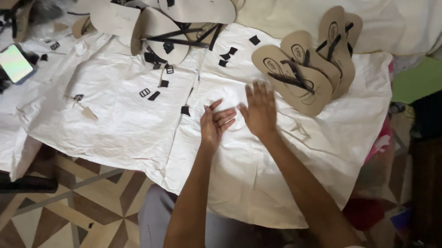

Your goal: The person assembles thong straps into flip-flop sandal soles.

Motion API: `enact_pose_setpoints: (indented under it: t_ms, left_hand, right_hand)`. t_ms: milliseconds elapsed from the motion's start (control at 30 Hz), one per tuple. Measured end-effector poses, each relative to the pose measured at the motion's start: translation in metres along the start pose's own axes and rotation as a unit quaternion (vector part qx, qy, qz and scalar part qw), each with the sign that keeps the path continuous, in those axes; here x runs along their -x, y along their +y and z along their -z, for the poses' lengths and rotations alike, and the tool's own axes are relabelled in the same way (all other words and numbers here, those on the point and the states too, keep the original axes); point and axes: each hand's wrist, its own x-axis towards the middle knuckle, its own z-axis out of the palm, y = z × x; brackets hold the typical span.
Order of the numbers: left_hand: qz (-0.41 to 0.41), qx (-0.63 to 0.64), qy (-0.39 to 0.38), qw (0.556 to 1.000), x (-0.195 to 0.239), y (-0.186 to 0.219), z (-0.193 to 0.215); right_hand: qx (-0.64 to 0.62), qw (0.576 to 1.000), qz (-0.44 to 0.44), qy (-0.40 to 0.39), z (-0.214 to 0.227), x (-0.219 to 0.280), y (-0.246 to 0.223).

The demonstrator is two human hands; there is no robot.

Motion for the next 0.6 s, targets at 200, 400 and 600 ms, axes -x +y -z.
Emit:
enact_pose_setpoints:
  t_ms: [200, 400, 600]
  left_hand:
    - [0.057, 0.009, 0.016, 0.998, -0.016, -0.009, 0.012]
    - [-0.041, -0.207, 0.055, 0.976, -0.069, 0.056, 0.02]
    - [-0.386, -0.69, 0.199, 0.58, -0.124, 0.201, 0.019]
  right_hand:
    - [-0.044, 0.998, -0.018, -0.033, -0.021, 0.01, 0.004]
    - [-0.041, 0.998, -0.024, -0.039, -0.016, 0.009, 0.001]
    - [-0.037, 0.999, -0.02, -0.018, -0.022, 0.009, 0.003]
